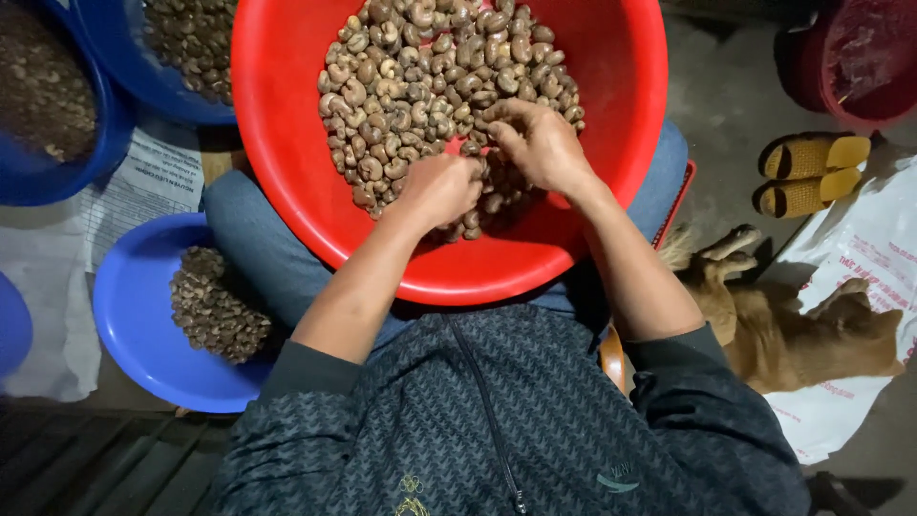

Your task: Manually sorting cashew nuts in a large bowl by picking through them and moving them around.

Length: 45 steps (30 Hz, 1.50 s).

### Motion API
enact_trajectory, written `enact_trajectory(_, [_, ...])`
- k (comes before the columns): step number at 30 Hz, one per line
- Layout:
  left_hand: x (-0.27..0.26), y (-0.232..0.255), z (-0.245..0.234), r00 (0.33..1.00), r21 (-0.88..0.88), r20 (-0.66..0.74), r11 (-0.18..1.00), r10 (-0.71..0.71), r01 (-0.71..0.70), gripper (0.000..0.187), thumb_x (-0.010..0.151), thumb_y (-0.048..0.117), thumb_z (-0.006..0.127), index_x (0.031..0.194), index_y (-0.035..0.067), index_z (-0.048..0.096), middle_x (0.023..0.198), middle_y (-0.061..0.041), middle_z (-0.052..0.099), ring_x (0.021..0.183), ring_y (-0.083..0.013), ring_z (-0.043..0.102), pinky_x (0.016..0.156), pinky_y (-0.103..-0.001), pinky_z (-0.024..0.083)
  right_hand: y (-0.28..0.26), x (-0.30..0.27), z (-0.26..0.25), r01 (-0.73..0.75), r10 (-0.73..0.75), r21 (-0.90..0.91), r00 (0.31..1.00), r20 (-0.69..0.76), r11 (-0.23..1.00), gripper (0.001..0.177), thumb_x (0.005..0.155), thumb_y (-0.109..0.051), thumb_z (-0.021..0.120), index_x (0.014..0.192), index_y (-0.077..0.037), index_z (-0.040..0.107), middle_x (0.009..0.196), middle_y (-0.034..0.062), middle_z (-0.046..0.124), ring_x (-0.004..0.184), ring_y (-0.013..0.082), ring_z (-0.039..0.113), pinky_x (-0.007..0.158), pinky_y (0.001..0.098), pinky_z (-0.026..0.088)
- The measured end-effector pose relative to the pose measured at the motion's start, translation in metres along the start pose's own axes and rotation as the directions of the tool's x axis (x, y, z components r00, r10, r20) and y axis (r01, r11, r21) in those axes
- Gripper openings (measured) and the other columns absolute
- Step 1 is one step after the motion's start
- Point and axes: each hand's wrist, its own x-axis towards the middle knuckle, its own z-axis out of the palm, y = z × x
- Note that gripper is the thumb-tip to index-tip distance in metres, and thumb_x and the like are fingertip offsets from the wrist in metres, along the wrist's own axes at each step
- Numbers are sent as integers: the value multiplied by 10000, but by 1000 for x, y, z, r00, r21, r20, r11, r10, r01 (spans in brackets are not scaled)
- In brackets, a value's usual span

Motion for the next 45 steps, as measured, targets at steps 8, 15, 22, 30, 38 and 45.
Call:
enact_trajectory(8, [41, -60, 24, 909, -73, -414, 997, -50, 21, 189, 951, 288, 576, 958, 149, 703, 885, -135, 708, 852, -432, 719, 735, -601, 562, 69, 21, 46, 112, -110, -499, 993, 34, 859, 253, 968, -373, 593, 1112, -237, 752, 969, 128, 773, 897, 409, 743, 792, 564, 601])
enact_trajectory(15, [76, -62, 60, 906, 73, -422, 997, 35, -4, 193, 896, 204, 553, 889, 121, 727, 838, -114, 713, 791, -415, 733, 716, -588, 570, 83, 30, 79, 195, -307, -789, 952, 9, 582, 261, 933, -211, 571, 797, -208, 794, 694, 57, 737, 691, 293, 766, 588, 443, 615])
enact_trajectory(22, [61, -47, 47, 943, 88, -332, 996, 28, 2, 189, 902, 171, 547, 930, 91, 716, 939, -181, 711, 794, -458, 720, 724, -630, 551, 71, 28, 89, 245, -326, -791, 943, 62, 560, 202, 939, -158, 467, 1009, -165, 657, 790, 43, 755, 740, 309, 767, 619, 477, 590])
enact_trajectory(30, [44, -41, 20, 905, -72, -424, 997, -43, 14, 180, 925, 147, 566, 1044, 83, 684, 930, -202, 686, 779, -478, 706, 728, -633, 556, 65, 37, 57, 34, -6, -412, 998, 68, 911, 442, 967, -487, 575, 1199, -112, 550, 929, 216, 730, 893, 489, 735, 758, 624, 576])
enact_trajectory(38, [51, -12, 2, 932, 170, -362, 980, -33, 100, 246, 933, -86, 478, 1019, -148, 700, 854, -290, 678, 448, -182, 541, 320, -263, 476, 19, -14, -43, -77, -59, 932, 993, 104, 353, 193, 961, -225, 673, 1074, -105, 573, 711, 5, 621, 472, 53, 480, 370, 174, 322])
enact_trajectory(45, [77, -26, 28, 921, 359, -390, 923, 14, 139, 251, 965, -17, 505, 1120, -148, 652, 759, -186, 679, 459, -179, 588, 327, -273, 516, 21, -19, -45, -1, -304, 997, 952, -22, -76, 380, 993, -341, 521, 1183, -31, 633, 843, 120, 664, 549, 154, 552, 401, 221, 396])
